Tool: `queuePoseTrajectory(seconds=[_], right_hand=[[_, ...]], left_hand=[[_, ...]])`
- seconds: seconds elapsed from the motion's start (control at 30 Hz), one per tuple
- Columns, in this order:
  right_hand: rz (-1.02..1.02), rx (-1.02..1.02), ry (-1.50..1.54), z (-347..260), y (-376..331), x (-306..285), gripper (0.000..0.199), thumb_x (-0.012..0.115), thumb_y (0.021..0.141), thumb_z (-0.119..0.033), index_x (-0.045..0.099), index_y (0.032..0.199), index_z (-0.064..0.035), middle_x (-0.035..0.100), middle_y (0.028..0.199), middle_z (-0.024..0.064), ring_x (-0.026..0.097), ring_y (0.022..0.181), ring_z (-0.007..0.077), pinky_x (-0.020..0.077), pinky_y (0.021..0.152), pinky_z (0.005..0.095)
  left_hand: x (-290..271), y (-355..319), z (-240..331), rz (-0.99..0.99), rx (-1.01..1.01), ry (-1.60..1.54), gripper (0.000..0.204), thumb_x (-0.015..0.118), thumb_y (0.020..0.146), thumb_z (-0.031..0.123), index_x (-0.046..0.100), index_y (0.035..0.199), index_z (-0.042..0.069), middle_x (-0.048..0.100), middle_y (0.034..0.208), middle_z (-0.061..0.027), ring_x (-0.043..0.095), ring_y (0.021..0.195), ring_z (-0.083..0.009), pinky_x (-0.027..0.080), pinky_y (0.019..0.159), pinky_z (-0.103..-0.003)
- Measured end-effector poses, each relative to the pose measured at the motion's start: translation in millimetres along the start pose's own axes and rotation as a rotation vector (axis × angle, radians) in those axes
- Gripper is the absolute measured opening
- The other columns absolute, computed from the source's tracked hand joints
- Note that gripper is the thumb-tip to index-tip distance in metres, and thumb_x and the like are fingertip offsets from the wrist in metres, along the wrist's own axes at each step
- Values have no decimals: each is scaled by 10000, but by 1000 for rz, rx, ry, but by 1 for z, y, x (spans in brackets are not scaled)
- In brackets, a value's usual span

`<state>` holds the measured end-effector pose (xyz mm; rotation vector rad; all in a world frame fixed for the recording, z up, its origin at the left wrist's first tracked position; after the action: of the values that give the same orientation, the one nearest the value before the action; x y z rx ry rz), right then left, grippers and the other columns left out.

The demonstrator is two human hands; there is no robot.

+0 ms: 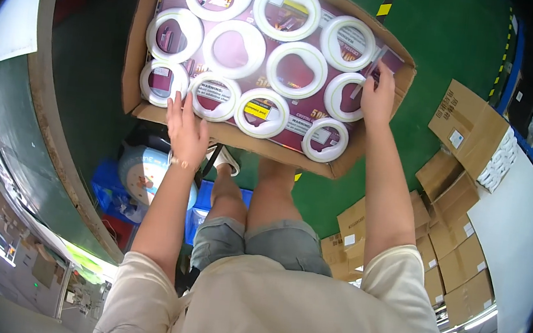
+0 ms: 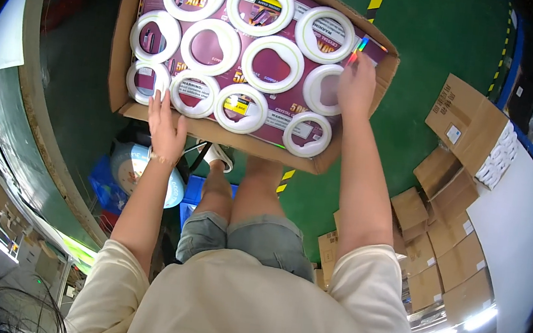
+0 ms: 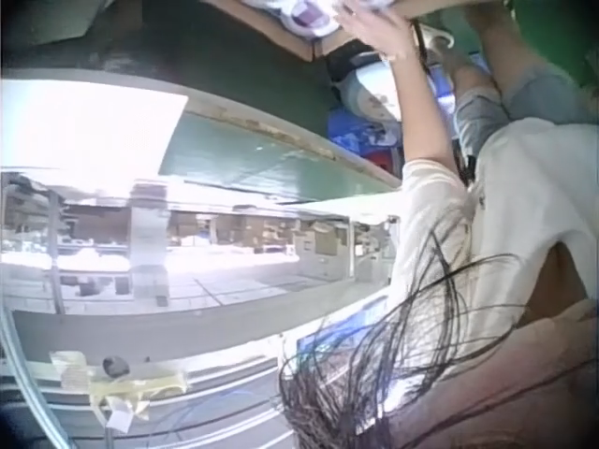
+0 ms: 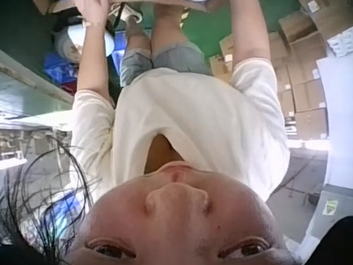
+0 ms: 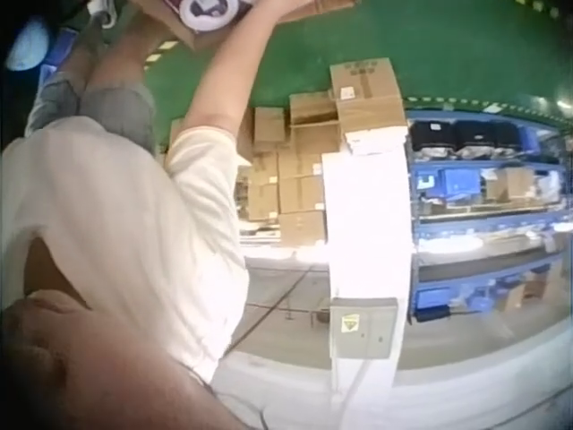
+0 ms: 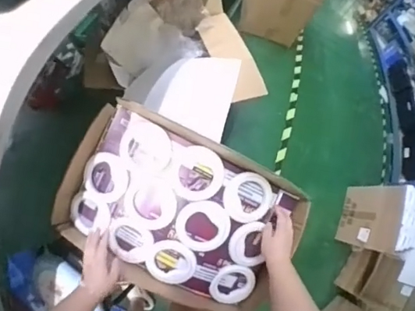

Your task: Assembling circular light components by placing green light strips into white plastic frames and organizing them into trays and boxes.

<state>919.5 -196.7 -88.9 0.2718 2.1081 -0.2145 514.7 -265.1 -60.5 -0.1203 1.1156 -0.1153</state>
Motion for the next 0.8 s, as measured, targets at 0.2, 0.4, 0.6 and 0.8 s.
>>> queuePoseTrajectory(seconds=[0.2, 0.4, 0.6, 0.8], right_hand=[[-69, 110, -228, -19, -84, 22, 364, 590, 774, -89, 592, 1139, -99, 573, 1109, 161, 543, 1050, 337, 443, 906, 443], [-38, 63, -271, 4, -118, 59, 480, 543, 778, -49, 532, 1254, -106, 569, 1170, 155, 525, 1118, 330, 431, 941, 453], [-210, 356, -151, 18, -164, 55, 457, 539, 779, -58, 584, 1230, -116, 515, 1279, 175, 477, 1201, 341, 398, 1004, 440], [-349, 309, -409, -31, -158, 53, 422, 552, 814, -215, 603, 1230, -165, 511, 1297, 176, 506, 1170, 356, 408, 997, 444]], left_hand=[[-43, -49, -11, -130, 28, 19, 683, 586, 795, 57, 330, 1428, 42, 328, 1458, -223, 270, 1356, -436, 240, 1106, -489], [-68, -101, -21, -420, 36, 62, 492, 570, 810, 50, 507, 1298, 59, 419, 1409, -195, 283, 1353, -437, 257, 1090, -496], [-183, -73, 53, -7, 315, 65, 404, 530, 842, 54, 504, 1242, 1, 417, 1405, -220, 279, 1366, -426, 201, 1117, -508], [-250, -36, -13, 528, -28, 21, 772, 569, 913, 194, 91, 1486, -2, 176, 1522, -245, 168, 1408, -401, 112, 1142, -480]])
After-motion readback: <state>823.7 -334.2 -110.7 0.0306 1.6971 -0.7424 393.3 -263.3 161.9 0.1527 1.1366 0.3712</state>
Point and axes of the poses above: each hand's wrist, its own y-axis towards the middle knuckle, its own x-axis out of the palm, z = x × y, the point moved 3 cm from there along y, towards the middle knuckle
